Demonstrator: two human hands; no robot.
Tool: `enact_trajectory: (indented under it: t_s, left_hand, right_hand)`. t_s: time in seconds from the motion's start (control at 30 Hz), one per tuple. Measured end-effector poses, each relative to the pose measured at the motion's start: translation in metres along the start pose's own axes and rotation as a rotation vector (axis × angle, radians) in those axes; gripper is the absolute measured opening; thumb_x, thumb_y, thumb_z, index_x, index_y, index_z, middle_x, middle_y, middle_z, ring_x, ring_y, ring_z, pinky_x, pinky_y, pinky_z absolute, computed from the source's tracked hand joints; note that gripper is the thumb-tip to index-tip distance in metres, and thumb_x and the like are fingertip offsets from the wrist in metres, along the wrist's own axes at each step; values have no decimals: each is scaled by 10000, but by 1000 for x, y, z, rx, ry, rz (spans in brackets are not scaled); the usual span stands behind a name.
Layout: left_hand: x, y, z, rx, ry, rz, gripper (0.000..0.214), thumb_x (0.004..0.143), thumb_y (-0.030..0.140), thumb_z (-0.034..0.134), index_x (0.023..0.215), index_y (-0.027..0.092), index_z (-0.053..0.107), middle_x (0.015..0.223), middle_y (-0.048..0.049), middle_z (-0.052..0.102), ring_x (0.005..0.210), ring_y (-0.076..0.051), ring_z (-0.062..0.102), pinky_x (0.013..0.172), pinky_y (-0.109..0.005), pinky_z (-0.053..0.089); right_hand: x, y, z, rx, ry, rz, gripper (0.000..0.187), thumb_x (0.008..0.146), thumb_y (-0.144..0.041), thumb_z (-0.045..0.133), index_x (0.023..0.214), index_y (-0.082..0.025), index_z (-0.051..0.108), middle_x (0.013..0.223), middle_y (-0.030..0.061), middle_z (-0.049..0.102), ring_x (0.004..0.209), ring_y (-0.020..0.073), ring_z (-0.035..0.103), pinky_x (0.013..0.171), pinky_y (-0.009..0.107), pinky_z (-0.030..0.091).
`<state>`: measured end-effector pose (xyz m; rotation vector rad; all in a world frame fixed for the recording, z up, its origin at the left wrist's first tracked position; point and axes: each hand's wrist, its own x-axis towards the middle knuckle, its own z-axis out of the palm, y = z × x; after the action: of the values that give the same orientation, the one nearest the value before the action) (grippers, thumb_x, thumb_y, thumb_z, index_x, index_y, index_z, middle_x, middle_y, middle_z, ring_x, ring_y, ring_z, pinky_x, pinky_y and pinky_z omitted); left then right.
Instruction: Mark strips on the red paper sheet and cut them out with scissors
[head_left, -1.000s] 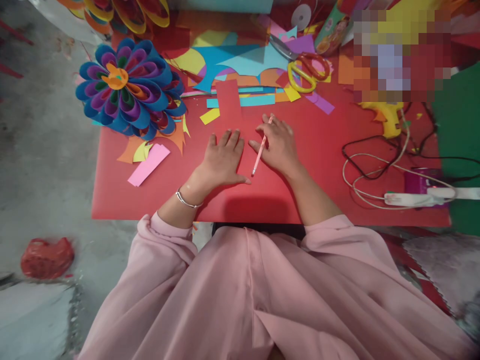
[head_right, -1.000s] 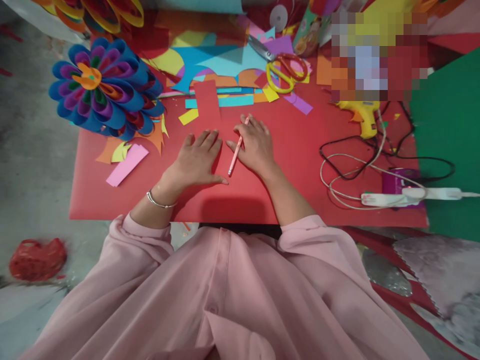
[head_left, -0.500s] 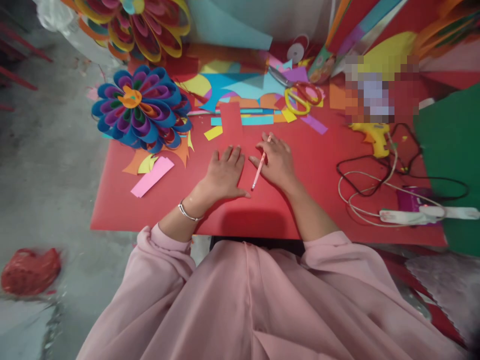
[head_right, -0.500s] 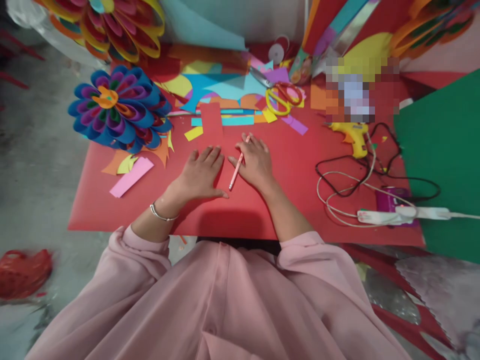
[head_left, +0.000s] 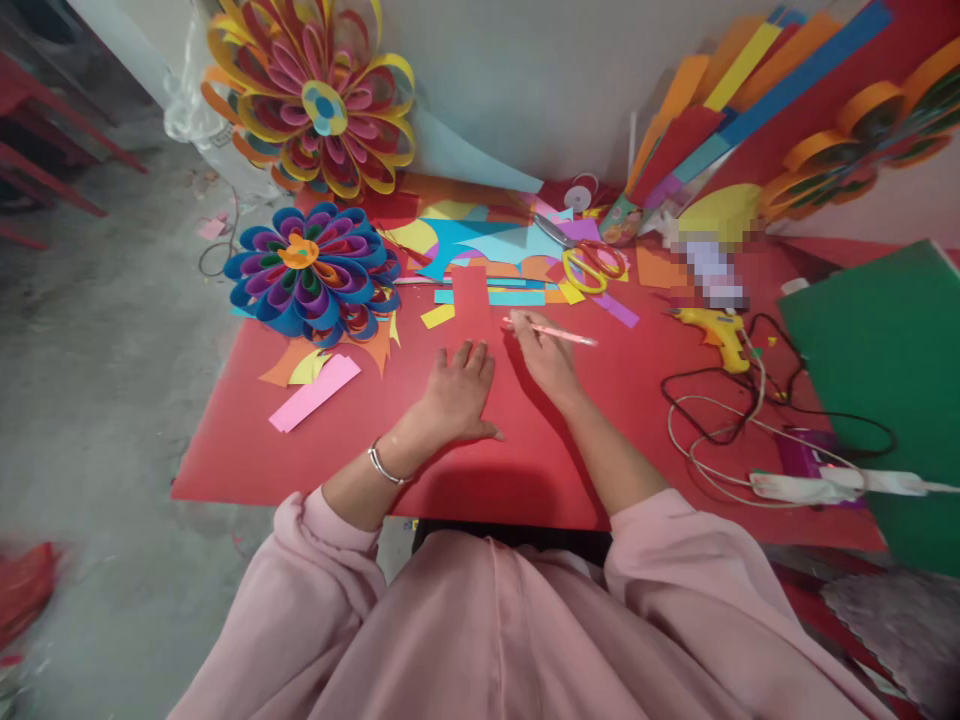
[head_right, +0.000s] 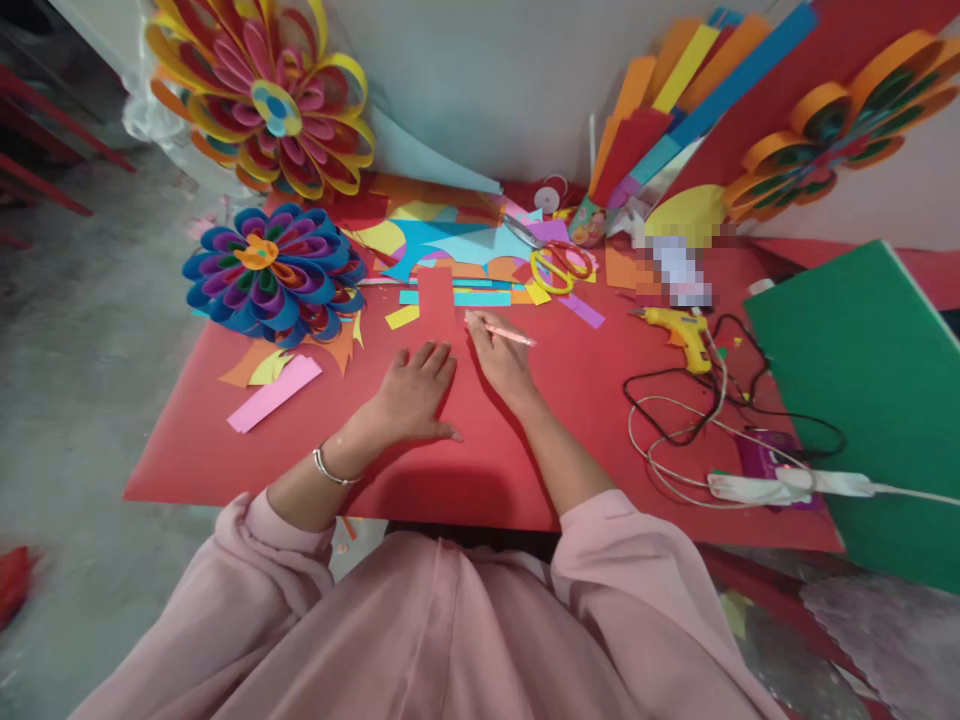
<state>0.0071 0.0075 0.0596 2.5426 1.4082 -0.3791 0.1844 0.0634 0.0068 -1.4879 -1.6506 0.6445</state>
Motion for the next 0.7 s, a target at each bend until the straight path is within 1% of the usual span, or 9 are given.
enact_trajectory:
  t_s: [0.1,0.17,0.27,0.37,0.57,0.7]
  left_hand:
    - [2,0,0,8,-4,-6,1281,756,799,826,1679,29,381,1775,-274,288,1626,-475,288,1287,-658,307]
    - [3,0,0,11,2,-6,1292,752,807,824,1675,18,379,1773,-272,296,1620,-467,298,1285,-651,312]
    - [2,0,-2,9,5,0,1276,746,809,827,1660,23,407,1765,-273,315,1609,-464,312,1280,-637,316]
    - [2,-1,-5,1,-7,10,1262,747,802,832,1653,27,417,1763,-276,315,1604,-463,310,1267,-624,328]
    - [3,-1,-7,-7,-23,9,1272,751,794,834,1659,17,398,1765,-281,304,1605,-467,298,1275,-638,295]
    - [2,-1,-7,-15,-20,15,1270,754,788,835,1661,15,397,1761,-293,306,1598,-480,303,1274,-647,288]
  right_hand:
    - [5,6,18,37,36,33,404,1003,-625,588,962,-266,769,963,54,826,922,257,767,884,389,586]
    - [5,10,25,32,81,55,343,972,-576,627,911,-262,751,897,45,815,869,251,758,849,382,575]
    - [7,14,30,25,124,70,340,971,-563,598,878,-261,724,871,50,809,865,257,754,837,387,560]
    - [9,16,31,1,124,64,367,980,-582,568,879,-260,712,872,58,807,860,260,750,824,392,552]
    - [10,22,34,-76,134,-17,362,987,-575,560,882,-265,715,881,56,808,865,250,746,814,380,551]
    - [10,24,35,-76,130,-24,366,990,-579,566,888,-265,724,878,57,809,852,252,745,808,385,555]
